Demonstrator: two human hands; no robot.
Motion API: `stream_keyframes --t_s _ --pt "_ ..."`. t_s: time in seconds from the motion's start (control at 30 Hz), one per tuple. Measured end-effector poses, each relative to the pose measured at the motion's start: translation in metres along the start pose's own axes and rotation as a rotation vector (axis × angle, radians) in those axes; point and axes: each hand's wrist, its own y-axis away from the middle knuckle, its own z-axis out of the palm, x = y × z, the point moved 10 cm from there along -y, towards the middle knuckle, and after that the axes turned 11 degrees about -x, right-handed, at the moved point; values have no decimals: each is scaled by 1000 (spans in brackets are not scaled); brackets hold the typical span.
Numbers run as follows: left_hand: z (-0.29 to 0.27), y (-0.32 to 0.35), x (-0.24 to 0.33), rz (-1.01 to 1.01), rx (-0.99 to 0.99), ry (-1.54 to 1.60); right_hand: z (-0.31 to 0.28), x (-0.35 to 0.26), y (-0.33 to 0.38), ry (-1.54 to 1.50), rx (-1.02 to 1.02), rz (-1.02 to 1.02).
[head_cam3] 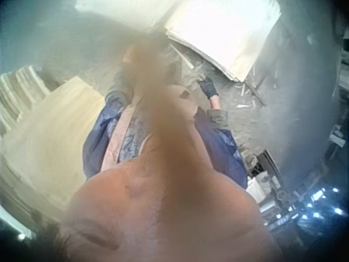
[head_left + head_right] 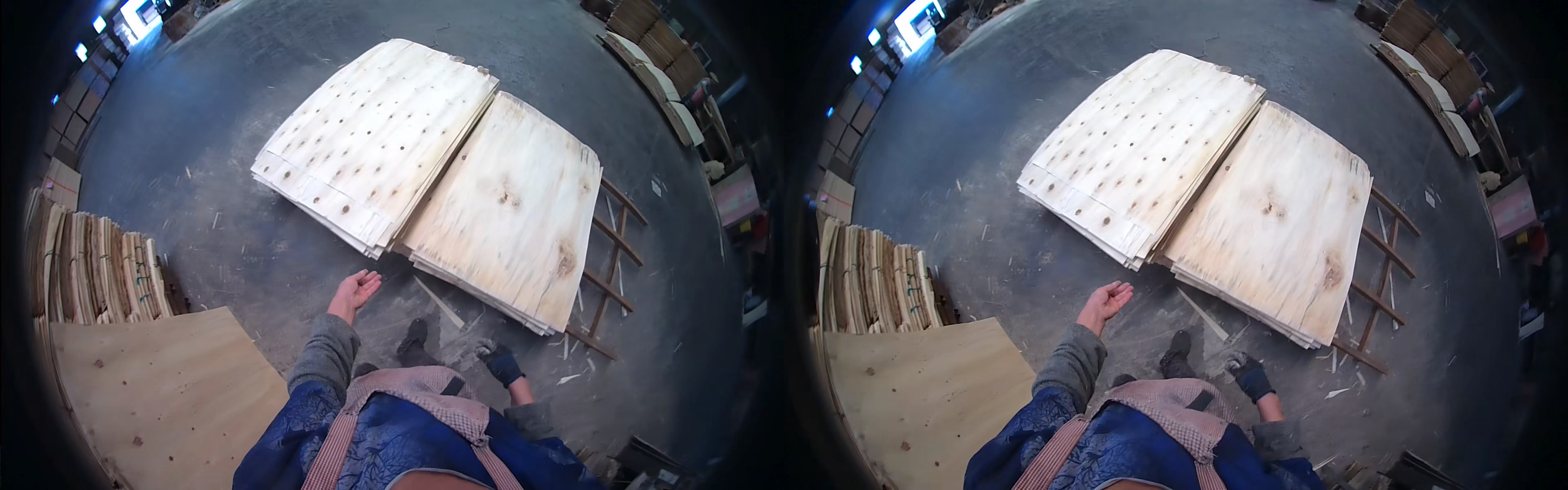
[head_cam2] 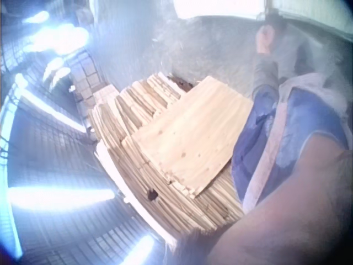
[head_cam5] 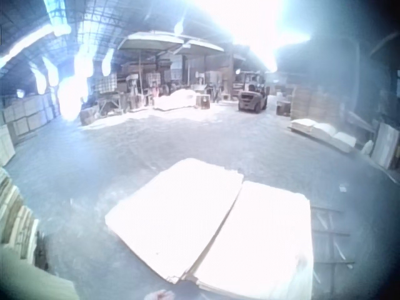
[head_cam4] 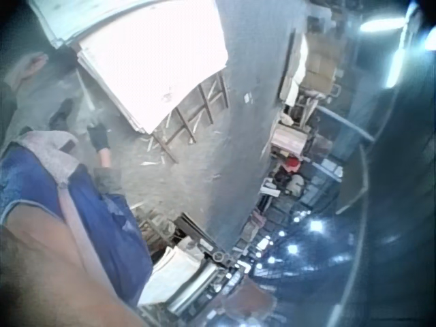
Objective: The person feeds large wood sheets into a rolling machine and stacks processed sheets onto a pallet by hand.
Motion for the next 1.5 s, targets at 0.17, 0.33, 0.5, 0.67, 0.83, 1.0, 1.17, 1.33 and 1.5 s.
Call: stream_keyframes --t_s 0.17,0.33,0.5,0.67,0.83,1.0,1.17,1.33,1.5 --pt "-13 -121 27 -62 126 -14 -20 1 -26 106 -43 81" --pt "-41 -248 53 -138 199 -20 -20 15 -25 66 -54 315" --pt "-60 -352 68 -207 221 -118 13 -1 -18 265 -168 402" --pt "-58 -389 92 -333 139 -778 37 -66 -73 -11 -192 389" --pt "-54 -382 81 -299 328 -178 17 -101 -162 -41 -190 391" --pt "25 -376 131 -96 -65 181 -6 -111 -219 107 -171 285" --pt "128 -313 264 89 8 97 -18 -115 -247 136 -80 257" --pt "265 -225 398 401 -180 -150 7 -83 -276 -260 -107 480" --pt "313 -176 458 428 -261 -131 7 -96 -321 -260 27 147"
